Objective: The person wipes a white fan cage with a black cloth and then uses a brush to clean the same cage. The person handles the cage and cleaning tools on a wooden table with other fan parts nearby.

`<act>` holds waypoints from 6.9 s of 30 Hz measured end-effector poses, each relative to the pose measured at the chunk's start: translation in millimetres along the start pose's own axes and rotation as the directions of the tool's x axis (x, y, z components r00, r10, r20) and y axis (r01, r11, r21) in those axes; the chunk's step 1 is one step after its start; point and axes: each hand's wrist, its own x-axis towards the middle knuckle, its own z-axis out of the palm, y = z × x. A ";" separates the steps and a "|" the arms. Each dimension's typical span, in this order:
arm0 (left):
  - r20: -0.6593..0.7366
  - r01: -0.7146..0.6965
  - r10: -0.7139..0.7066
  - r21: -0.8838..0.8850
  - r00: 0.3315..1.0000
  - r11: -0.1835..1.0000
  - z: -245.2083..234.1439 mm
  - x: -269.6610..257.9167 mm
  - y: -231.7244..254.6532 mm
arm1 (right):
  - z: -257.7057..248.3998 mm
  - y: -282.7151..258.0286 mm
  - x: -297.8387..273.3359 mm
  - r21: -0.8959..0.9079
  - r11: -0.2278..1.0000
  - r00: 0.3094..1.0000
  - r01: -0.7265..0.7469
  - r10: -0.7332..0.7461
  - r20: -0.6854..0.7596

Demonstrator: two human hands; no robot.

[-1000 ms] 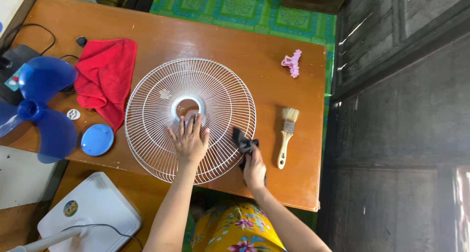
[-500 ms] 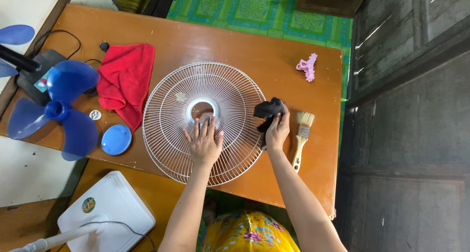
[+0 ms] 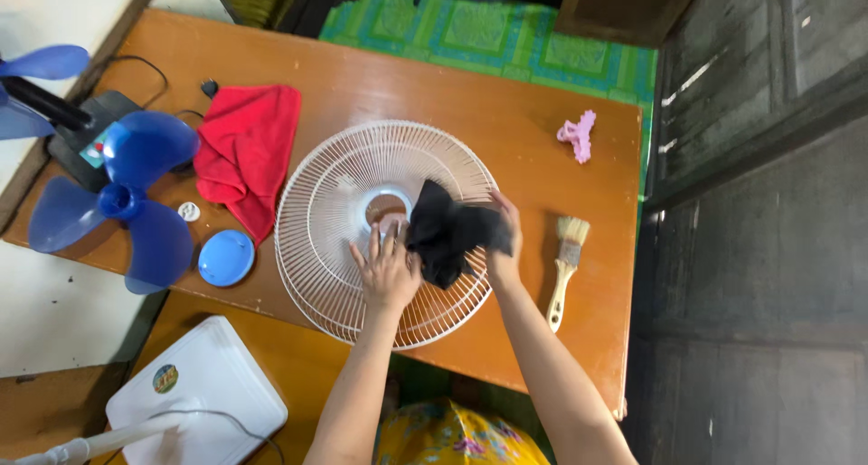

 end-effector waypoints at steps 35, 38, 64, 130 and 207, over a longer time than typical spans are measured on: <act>0.051 0.048 -0.047 -0.026 0.998 0.999 7.0 -1.6 -0.8 | 5.2 -19.4 -87.0 -0.763 0.395 0.849 0.511 -0.092 0.520; 0.040 0.037 -0.036 -0.014 0.999 0.999 6.0 0.4 -2.1 | 10.1 1.2 -61.5 -0.785 0.430 0.892 0.446 -0.141 0.429; 0.048 0.026 -0.029 0.050 0.998 0.998 15.0 -1.8 -4.6 | 37.3 -5.1 -22.3 -0.679 0.405 0.749 0.612 -0.019 0.663; 0.154 0.065 -0.060 -0.028 0.986 0.997 -0.8 2.4 0.4 | -65.8 -105.2 -4.3 0.195 0.977 0.995 -0.088 0.095 -0.028; -0.020 0.059 -0.061 -0.101 0.998 0.993 15.2 1.1 -4.6 | 19.8 -7.6 7.2 -0.730 0.363 0.737 0.580 0.148 0.659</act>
